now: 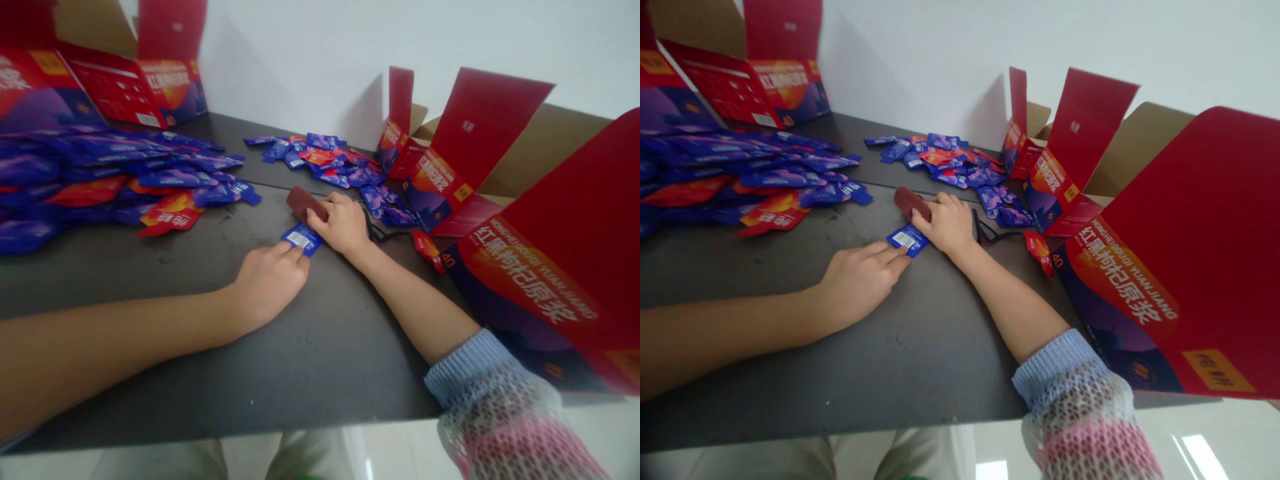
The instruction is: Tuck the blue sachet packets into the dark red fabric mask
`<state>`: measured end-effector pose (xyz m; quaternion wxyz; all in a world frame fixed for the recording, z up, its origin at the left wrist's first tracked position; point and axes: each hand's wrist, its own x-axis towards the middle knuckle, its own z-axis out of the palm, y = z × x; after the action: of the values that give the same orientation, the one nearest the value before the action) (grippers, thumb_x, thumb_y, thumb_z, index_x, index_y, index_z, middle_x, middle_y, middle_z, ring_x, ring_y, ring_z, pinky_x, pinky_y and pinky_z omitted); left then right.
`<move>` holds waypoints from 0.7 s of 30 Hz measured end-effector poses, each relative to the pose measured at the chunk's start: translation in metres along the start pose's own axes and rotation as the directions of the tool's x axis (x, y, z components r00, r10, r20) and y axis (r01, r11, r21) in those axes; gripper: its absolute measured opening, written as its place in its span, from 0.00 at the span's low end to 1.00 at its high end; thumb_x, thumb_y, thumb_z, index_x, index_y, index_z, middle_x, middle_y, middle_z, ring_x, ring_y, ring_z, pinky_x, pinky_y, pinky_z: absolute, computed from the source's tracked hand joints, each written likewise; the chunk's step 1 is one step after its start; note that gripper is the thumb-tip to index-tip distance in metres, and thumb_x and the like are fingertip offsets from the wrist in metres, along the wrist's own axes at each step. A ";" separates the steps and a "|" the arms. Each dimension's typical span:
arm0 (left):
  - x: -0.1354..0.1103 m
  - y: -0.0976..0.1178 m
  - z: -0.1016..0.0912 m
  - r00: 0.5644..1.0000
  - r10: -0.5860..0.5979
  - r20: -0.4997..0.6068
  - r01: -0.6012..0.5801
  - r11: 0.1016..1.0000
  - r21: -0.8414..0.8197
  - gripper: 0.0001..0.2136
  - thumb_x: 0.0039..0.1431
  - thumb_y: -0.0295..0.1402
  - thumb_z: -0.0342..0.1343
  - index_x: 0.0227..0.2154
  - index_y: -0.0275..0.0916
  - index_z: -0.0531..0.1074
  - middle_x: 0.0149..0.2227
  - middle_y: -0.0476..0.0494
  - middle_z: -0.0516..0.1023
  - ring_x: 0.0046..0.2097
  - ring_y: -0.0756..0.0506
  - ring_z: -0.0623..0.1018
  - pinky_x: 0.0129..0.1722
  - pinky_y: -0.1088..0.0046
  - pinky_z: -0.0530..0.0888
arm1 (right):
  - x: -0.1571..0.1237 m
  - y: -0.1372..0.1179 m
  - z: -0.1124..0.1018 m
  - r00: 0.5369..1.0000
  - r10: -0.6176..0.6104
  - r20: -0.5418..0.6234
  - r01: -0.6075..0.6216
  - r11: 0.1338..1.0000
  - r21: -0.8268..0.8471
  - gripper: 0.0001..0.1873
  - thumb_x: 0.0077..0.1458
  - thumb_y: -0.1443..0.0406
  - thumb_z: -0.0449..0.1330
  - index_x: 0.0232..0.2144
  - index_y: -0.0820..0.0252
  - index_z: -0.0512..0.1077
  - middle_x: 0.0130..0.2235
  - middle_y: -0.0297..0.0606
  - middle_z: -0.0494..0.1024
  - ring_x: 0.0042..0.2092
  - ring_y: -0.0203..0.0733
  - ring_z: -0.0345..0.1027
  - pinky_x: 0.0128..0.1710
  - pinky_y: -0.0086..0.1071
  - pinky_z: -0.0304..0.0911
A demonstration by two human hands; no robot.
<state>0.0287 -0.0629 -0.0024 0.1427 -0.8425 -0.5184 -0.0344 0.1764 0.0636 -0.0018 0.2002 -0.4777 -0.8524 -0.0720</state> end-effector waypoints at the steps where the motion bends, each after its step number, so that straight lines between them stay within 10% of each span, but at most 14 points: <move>1: 0.000 0.000 0.000 1.000 0.000 -0.006 0.000 1.000 0.000 0.14 0.63 0.22 0.49 0.44 0.35 0.79 0.44 0.40 0.82 0.44 0.39 0.79 0.32 0.64 0.75 | 0.000 0.001 -0.001 1.000 0.021 0.003 -0.021 0.999 -0.025 0.24 0.65 0.51 0.49 0.44 0.55 0.80 0.44 0.42 0.78 0.45 0.48 0.68 0.43 0.38 0.58; 21: 0.008 0.000 -0.004 0.998 -0.030 0.052 0.034 0.996 -0.078 0.15 0.62 0.21 0.46 0.43 0.32 0.77 0.42 0.35 0.81 0.45 0.37 0.79 0.34 0.63 0.74 | -0.002 0.028 0.005 0.953 0.299 -0.040 -0.300 0.924 -0.239 0.23 0.65 0.51 0.49 0.49 0.55 0.76 0.47 0.46 0.76 0.50 0.53 0.67 0.48 0.44 0.59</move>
<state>0.0325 -0.0568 0.0027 0.0958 -0.8395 -0.5336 -0.0359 0.1998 0.0789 -0.0088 0.1502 -0.6230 -0.7540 -0.1445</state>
